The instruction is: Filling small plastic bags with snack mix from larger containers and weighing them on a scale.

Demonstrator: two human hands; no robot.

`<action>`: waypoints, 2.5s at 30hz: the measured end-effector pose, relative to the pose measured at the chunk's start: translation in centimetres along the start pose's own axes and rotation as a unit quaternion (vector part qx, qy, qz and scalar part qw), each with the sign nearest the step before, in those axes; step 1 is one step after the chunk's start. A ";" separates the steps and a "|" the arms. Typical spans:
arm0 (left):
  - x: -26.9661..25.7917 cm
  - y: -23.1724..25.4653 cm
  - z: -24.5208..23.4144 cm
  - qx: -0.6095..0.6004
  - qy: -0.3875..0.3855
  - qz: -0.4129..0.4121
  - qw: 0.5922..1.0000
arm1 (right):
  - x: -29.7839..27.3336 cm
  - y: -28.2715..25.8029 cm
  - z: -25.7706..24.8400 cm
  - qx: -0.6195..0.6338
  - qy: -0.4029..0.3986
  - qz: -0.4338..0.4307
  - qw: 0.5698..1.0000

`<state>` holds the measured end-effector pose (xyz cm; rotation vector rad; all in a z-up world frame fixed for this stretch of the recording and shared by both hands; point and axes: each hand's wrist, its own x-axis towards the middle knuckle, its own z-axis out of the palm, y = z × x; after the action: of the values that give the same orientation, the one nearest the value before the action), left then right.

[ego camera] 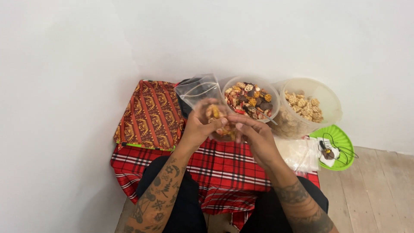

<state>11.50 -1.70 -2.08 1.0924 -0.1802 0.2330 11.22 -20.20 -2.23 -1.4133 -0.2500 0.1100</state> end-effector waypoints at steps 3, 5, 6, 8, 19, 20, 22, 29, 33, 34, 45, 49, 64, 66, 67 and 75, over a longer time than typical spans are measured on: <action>-0.1 -0.6 -0.2 0.047 0.056 -0.049 0.996 | 0.6 -2.2 -0.9 -0.022 0.021 0.009 0.999; -0.5 -0.7 0.3 0.063 0.055 -0.047 0.995 | 0.9 -2.4 -2.9 -0.087 0.088 -0.081 0.989; -0.6 -0.8 0.6 0.077 0.060 -0.041 0.994 | 1.2 -2.6 -3.9 -0.154 0.146 -0.169 0.963; -1.2 -0.4 1.1 0.094 0.054 -0.042 0.993 | 2.6 -1.1 -8.5 -0.227 0.189 -0.224 0.929; -2.3 -1.0 1.6 0.103 0.057 -0.061 0.991 | 1.6 -0.6 -12.2 -0.519 0.048 -0.009 0.853; -2.2 -0.6 1.7 0.094 0.063 -0.070 0.991 | 2.0 -0.2 -12.3 -0.497 0.061 -0.050 0.864; -2.1 -0.1 2.0 0.087 0.070 -0.082 0.990 | 2.6 0.5 -13.1 -0.472 0.075 -0.087 0.874; -2.1 0.2 3.0 0.119 0.057 -0.057 0.990 | 3.4 2.0 -15.5 -0.380 0.216 -0.246 0.865; -2.3 0.4 3.7 0.158 0.018 -0.064 0.985 | 4.3 5.5 -14.2 -0.405 0.146 -0.252 0.866; -2.1 0.5 3.5 0.158 0.013 -0.069 0.985 | 4.1 5.0 -13.5 -0.406 0.151 -0.248 0.866; -0.3 0.2 0.7 0.139 0.067 -0.078 0.985 | 7.0 1.5 -8.3 -0.305 0.049 -0.321 0.895; 0.0 -0.7 0.7 0.103 0.062 -0.101 0.988 | 7.8 2.9 -9.3 -0.365 -0.025 -0.350 0.862; -1.8 1.9 1.2 0.342 -0.218 -0.206 0.890 | 5.6 2.1 -14.1 -0.452 0.160 -0.327 0.814; -1.7 1.4 1.7 0.433 -0.291 -0.233 0.821 | 5.8 3.2 -13.2 -0.425 0.181 -0.323 0.826; -1.6 1.5 2.0 0.433 -0.290 -0.232 0.821 | 6.1 3.8 -12.8 -0.425 0.179 -0.323 0.826; -0.9 0.1 1.3 0.578 -0.260 -0.263 0.728 | 5.4 1.6 -8.8 -0.449 0.145 -0.152 0.869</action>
<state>10.59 -2.89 -1.68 2.4039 -0.2153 -0.5959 18.67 -27.19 -4.39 -2.2638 -0.2841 -0.5498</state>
